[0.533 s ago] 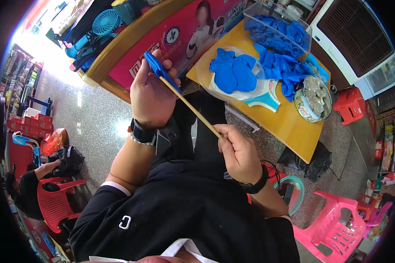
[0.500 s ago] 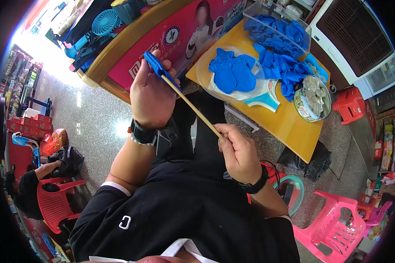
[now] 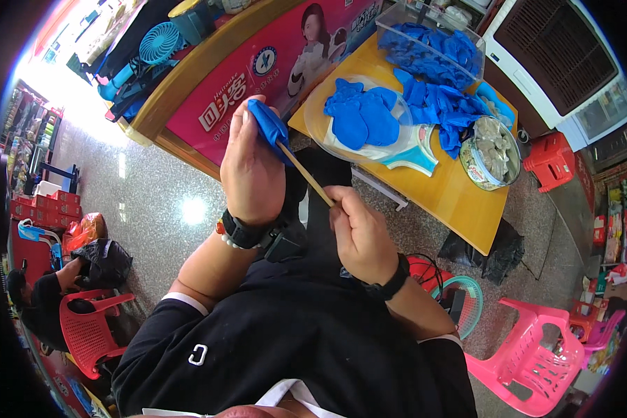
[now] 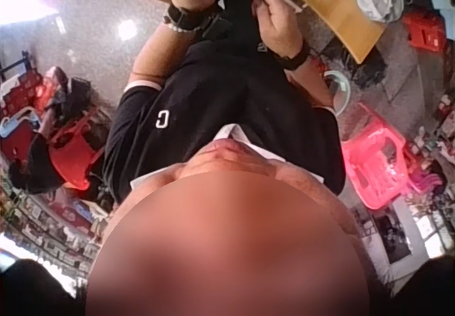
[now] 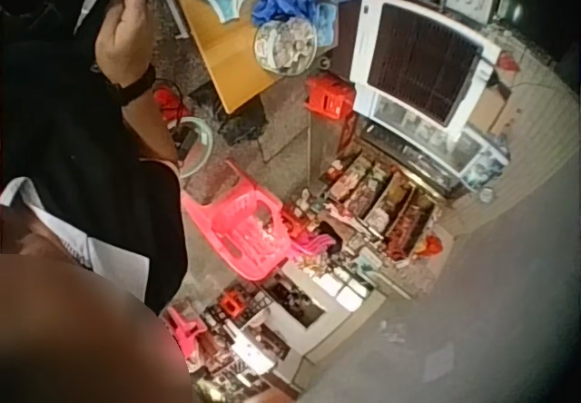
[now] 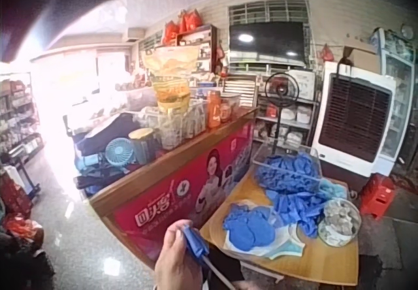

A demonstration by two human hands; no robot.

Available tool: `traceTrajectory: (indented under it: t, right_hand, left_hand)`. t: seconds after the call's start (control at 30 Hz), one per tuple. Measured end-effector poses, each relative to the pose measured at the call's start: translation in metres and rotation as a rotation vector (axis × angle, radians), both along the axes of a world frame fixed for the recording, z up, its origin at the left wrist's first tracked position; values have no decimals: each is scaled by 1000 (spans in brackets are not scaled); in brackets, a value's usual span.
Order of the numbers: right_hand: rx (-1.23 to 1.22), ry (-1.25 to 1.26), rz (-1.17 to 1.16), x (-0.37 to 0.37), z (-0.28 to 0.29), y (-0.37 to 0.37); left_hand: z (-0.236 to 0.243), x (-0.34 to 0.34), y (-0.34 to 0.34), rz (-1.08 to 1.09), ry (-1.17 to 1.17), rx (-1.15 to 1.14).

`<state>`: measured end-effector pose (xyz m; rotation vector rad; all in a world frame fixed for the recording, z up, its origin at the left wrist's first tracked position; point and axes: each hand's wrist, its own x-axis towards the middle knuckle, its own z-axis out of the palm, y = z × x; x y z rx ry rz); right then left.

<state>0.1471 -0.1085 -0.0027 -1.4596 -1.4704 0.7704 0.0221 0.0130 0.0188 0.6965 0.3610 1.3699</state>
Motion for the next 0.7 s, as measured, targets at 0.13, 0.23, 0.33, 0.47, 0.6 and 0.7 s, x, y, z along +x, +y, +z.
traceTrajectory:
  t: [0.13,0.23,0.33,0.47,0.6,0.7]
  right_hand:
    - [71,81,-42,-7,-11,11]
    - [56,188,-23,-7,-12,15]
    - [21,354,7,-4,-20,13]
    - [-22,606,67,-5,-23,14]
    - [-52,600,72,-5,-19,17]
    - [25,393,32,-8,-17,17]
  left_hand:
    - [5,4,-3,11,1,-58]
    - [0,1,-2,-23,28,2]
    - [0,-1,2,-35,16,27]
    - [8,1,0,-25,-21,18]
    - [23,4,-10,36,21,-25]
    - [12,2,-5,4,58,66]
